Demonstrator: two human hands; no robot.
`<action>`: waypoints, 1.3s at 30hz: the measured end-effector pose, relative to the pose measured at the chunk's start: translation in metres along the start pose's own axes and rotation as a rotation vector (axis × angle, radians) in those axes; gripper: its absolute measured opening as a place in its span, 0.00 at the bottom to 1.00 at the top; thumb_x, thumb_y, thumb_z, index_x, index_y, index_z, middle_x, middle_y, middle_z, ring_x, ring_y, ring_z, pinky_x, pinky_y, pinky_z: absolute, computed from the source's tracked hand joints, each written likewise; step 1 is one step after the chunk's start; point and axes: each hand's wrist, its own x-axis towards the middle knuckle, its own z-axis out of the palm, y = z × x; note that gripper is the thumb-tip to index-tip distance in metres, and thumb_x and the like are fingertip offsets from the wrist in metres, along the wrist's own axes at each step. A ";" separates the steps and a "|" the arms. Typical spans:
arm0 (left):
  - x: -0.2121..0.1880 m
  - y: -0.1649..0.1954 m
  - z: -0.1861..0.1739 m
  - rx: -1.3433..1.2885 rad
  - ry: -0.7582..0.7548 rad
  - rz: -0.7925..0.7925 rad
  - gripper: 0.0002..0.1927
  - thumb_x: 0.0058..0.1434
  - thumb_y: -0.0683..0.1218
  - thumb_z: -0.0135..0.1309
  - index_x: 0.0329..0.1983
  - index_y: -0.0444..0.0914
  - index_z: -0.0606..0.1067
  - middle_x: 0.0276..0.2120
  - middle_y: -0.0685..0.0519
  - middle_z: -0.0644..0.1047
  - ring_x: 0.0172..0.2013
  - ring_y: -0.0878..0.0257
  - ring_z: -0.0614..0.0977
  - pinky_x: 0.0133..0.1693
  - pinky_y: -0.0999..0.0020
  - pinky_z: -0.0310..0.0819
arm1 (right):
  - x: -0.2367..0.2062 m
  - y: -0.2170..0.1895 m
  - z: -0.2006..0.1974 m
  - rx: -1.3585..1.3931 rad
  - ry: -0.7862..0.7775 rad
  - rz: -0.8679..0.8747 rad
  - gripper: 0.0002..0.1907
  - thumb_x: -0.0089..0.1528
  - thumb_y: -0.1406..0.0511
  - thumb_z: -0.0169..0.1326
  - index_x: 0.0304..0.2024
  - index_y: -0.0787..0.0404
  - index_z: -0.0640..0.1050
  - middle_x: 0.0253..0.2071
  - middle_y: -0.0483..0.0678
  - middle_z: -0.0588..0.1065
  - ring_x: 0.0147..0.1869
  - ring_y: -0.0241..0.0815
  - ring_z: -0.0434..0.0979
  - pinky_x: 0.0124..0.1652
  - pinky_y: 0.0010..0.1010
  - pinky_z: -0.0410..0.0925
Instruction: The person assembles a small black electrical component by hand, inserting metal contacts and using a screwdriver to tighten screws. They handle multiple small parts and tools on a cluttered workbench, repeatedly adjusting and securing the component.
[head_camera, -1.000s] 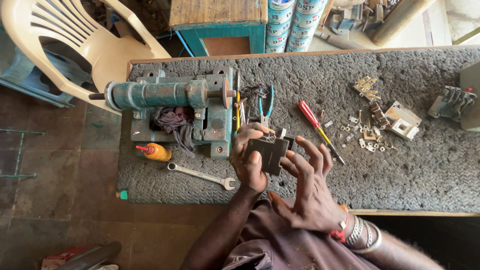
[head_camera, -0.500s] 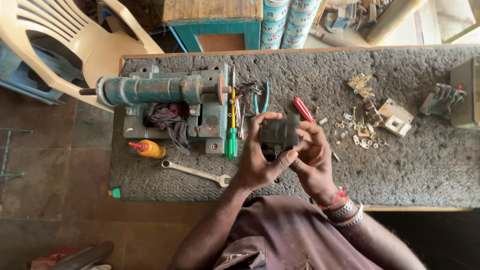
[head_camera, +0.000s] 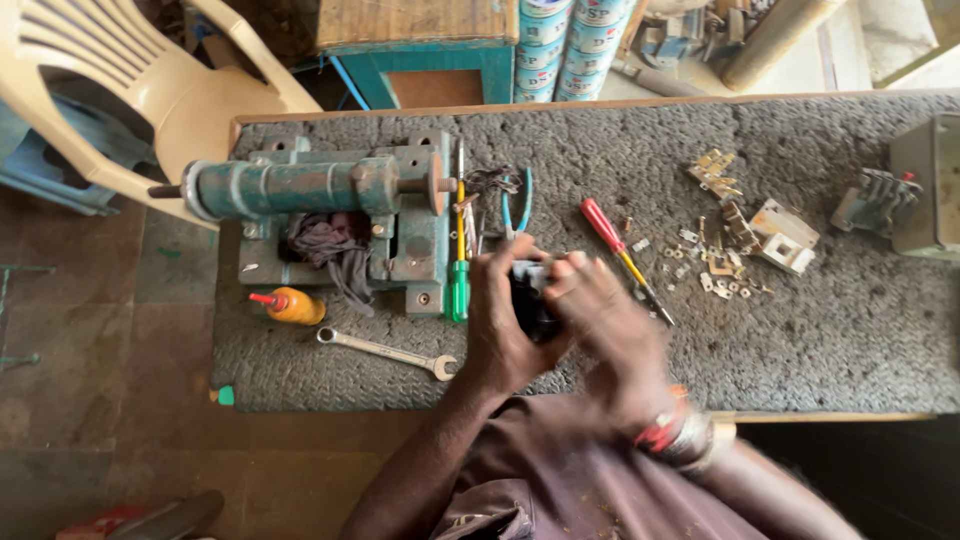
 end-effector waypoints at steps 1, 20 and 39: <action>0.000 0.000 0.001 0.003 0.008 -0.025 0.49 0.49 0.46 0.71 0.70 0.35 0.57 0.53 0.46 0.73 0.53 0.52 0.75 0.56 0.55 0.73 | -0.004 -0.011 0.005 -0.080 -0.029 -0.125 0.35 0.56 0.70 0.52 0.67 0.69 0.65 0.68 0.66 0.66 0.74 0.64 0.65 0.72 0.57 0.53; -0.006 -0.007 -0.004 -0.109 -0.009 0.127 0.45 0.59 0.44 0.65 0.72 0.33 0.51 0.51 0.45 0.76 0.51 0.54 0.82 0.53 0.56 0.80 | -0.021 -0.001 -0.007 -0.150 -0.129 -0.171 0.40 0.61 0.58 0.55 0.70 0.75 0.63 0.71 0.66 0.66 0.78 0.57 0.64 0.76 0.52 0.54; -0.014 -0.013 -0.016 -0.439 -0.039 0.150 0.56 0.51 0.41 0.72 0.76 0.43 0.49 0.54 0.42 0.74 0.53 0.56 0.81 0.52 0.62 0.81 | -0.017 -0.010 -0.004 -0.086 -0.012 -0.242 0.40 0.58 0.58 0.69 0.64 0.73 0.67 0.65 0.66 0.69 0.73 0.60 0.66 0.71 0.52 0.58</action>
